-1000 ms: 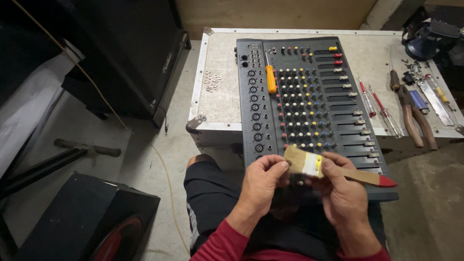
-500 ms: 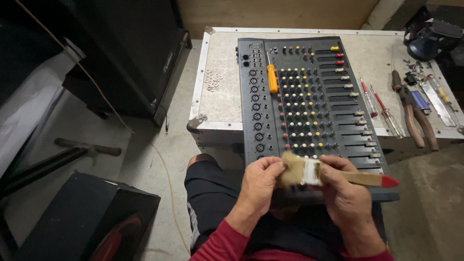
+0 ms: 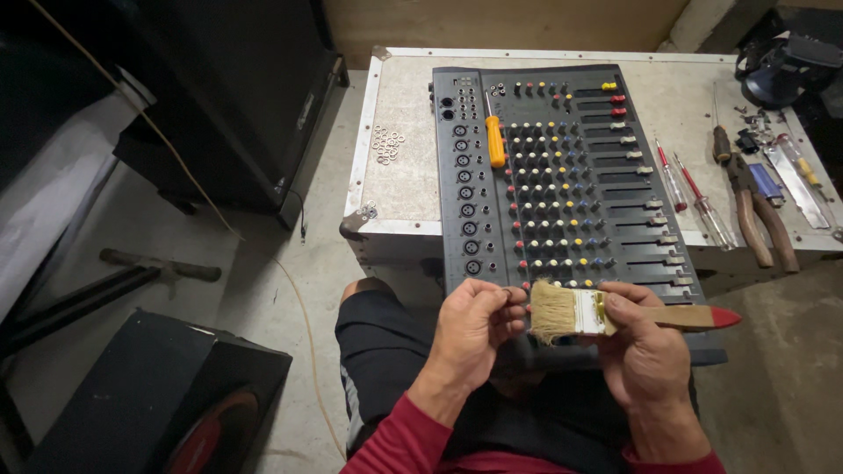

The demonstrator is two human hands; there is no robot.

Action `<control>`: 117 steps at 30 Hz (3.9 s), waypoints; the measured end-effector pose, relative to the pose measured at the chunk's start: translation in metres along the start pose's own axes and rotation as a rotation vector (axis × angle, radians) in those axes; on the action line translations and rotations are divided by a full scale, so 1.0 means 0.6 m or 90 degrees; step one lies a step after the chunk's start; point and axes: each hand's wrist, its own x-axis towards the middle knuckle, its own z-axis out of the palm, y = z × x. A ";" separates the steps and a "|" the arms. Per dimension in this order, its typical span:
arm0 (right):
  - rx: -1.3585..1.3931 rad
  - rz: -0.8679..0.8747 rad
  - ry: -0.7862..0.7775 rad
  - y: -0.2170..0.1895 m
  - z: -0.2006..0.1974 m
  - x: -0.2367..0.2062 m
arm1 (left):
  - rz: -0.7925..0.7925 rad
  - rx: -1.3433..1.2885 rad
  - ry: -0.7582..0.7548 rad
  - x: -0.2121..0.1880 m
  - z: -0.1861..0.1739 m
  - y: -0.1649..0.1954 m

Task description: The person sits on the floor and cleans the knobs and surface of an audio mixing console using a wide brush, sweeping across rows of knobs and around the panel. They occasionally pick up a screwdriver to work on the panel screws and resume brushing.

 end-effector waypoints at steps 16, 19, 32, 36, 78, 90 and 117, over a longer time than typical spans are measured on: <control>0.005 -0.007 -0.006 -0.006 0.003 -0.005 | -0.033 -0.056 -0.112 -0.002 -0.005 0.000; -0.016 0.001 -0.023 -0.005 -0.005 -0.008 | 0.012 -0.009 -0.116 0.003 -0.002 -0.012; -0.077 -0.145 0.063 -0.019 0.031 -0.011 | -0.016 0.027 -0.131 0.007 -0.015 -0.026; -0.015 -0.075 -0.004 -0.021 0.008 -0.007 | -0.007 0.000 -0.134 0.007 -0.016 -0.025; -0.022 -0.061 -0.131 -0.017 0.024 -0.018 | 0.112 0.264 -0.030 -0.008 0.006 -0.007; -0.057 -0.086 -0.100 -0.025 0.031 -0.026 | 0.151 0.369 0.011 -0.009 0.005 -0.008; -0.006 -0.058 -0.082 0.004 0.014 -0.007 | 0.121 0.233 -0.020 0.000 0.008 -0.011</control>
